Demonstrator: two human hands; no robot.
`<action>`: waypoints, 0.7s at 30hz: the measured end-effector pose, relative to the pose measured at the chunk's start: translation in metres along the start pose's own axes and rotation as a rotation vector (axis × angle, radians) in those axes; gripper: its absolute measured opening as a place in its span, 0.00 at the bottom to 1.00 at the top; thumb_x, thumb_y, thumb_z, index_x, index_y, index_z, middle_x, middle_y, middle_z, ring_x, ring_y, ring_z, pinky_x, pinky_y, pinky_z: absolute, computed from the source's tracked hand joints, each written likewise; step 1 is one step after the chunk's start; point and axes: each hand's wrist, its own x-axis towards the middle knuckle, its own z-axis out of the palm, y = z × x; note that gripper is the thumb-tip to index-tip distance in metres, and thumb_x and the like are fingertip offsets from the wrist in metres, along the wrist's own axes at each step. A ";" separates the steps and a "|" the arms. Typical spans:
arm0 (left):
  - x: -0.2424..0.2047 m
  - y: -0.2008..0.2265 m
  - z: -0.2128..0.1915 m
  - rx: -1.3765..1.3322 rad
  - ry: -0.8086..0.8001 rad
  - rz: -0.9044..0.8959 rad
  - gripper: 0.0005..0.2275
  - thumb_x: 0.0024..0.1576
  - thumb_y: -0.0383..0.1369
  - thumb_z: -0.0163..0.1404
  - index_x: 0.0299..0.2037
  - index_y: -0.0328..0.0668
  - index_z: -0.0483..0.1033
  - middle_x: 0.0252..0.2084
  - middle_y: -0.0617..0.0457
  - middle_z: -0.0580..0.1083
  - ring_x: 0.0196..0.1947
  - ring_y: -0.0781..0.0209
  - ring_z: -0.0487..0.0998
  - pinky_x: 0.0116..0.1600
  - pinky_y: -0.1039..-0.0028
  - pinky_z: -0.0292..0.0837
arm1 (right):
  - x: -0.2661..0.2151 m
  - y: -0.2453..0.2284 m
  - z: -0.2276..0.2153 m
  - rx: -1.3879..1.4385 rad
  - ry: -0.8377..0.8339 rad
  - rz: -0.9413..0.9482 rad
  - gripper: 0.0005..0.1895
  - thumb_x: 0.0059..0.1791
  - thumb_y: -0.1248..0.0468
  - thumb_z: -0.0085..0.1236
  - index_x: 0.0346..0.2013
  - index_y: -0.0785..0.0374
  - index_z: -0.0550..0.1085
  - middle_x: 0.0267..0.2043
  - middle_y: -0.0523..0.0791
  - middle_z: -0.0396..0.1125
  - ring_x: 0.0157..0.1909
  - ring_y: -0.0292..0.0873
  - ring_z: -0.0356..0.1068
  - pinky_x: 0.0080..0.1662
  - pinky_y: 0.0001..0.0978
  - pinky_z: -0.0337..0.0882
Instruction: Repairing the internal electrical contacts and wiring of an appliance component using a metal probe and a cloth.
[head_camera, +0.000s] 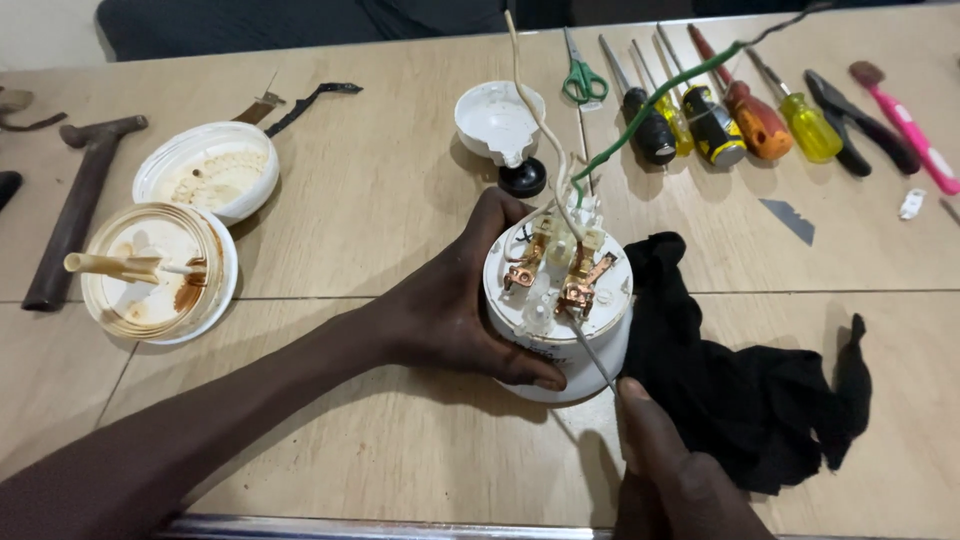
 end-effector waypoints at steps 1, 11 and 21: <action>0.001 0.002 -0.001 -0.002 -0.001 0.008 0.40 0.40 0.47 0.67 0.53 0.44 0.49 0.54 0.53 0.61 0.54 0.65 0.69 0.55 0.73 0.74 | 0.009 0.010 0.006 -0.007 0.004 0.001 0.37 0.51 0.64 0.43 0.77 0.54 0.54 0.35 0.20 0.68 0.23 0.26 0.63 0.39 0.16 0.59; 0.000 0.011 -0.002 0.017 -0.013 -0.109 0.41 0.38 0.44 0.69 0.54 0.43 0.50 0.55 0.50 0.65 0.56 0.61 0.73 0.56 0.70 0.77 | 0.014 0.007 0.016 0.162 -0.055 0.012 0.40 0.50 0.65 0.48 0.76 0.62 0.49 0.69 0.40 0.62 0.57 0.31 0.68 0.61 0.20 0.58; 0.000 0.006 -0.001 0.007 -0.001 -0.079 0.40 0.37 0.43 0.70 0.52 0.44 0.51 0.52 0.53 0.62 0.52 0.66 0.70 0.52 0.74 0.75 | 0.027 -0.034 -0.012 0.368 -0.141 0.525 0.43 0.46 0.65 0.49 0.76 0.36 0.56 0.47 0.40 0.68 0.41 0.37 0.71 0.48 0.29 0.69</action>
